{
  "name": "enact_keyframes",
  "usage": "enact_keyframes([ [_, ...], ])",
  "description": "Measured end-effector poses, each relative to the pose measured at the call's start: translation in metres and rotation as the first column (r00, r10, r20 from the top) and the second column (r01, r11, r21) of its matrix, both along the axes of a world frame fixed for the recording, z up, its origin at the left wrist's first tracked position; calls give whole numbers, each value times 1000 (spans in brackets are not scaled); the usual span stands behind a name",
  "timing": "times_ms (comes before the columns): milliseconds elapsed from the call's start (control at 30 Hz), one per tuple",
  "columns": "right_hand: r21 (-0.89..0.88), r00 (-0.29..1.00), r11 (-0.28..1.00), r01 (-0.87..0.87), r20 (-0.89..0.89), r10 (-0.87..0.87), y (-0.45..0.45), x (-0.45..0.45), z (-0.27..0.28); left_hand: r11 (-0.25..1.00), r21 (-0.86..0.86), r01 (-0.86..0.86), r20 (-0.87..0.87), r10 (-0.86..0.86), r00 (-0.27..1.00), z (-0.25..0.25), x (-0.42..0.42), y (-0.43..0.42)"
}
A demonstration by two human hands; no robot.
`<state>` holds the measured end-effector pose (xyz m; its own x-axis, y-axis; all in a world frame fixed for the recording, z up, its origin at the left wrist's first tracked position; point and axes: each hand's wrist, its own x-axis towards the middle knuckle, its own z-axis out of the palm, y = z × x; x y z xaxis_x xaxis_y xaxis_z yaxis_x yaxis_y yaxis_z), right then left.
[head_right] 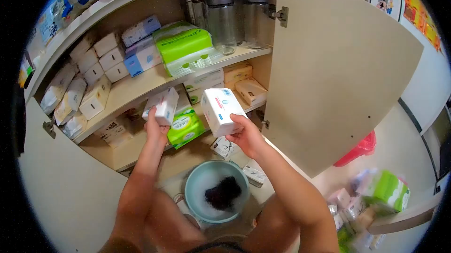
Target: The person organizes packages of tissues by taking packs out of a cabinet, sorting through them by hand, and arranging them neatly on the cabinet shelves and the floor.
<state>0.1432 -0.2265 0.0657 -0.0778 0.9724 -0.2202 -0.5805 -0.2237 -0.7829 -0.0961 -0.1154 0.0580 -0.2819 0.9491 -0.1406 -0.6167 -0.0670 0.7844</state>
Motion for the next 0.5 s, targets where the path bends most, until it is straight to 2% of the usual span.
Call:
enact_keyframes([
  [33,2,1000,1000,-11,-10,11,4,-6,-1,1000,2,-11,-10,11,1000,3,-3,6],
  [100,-20,1000,1000,7,26,-6,11,-17,-2,992,-118,-50,-86,40,996,2,-10,24],
  [133,-18,1000,1000,-2,16,2,15,-22,-2,997,-59,-47,-10,47,999,1,-10,33],
  [267,-17,999,999,-31,24,31,26,-38,-5,992,-123,1,-113,-15,994,-7,-18,74],
  [333,-18,999,1000,-23,28,23,30,-41,-8,961,-264,-82,-128,50,991,5,-8,81],
  [367,-17,999,1000,1,42,0,30,-42,-10,961,-265,-82,-134,48,990,7,-8,89],
  [433,-16,998,999,28,56,-27,32,-43,-13,944,-324,-58,-36,49,998,8,-9,105],
  [500,-34,997,999,36,62,-34,32,-43,-15,956,-291,-24,-45,11,999,1,-8,117],
])
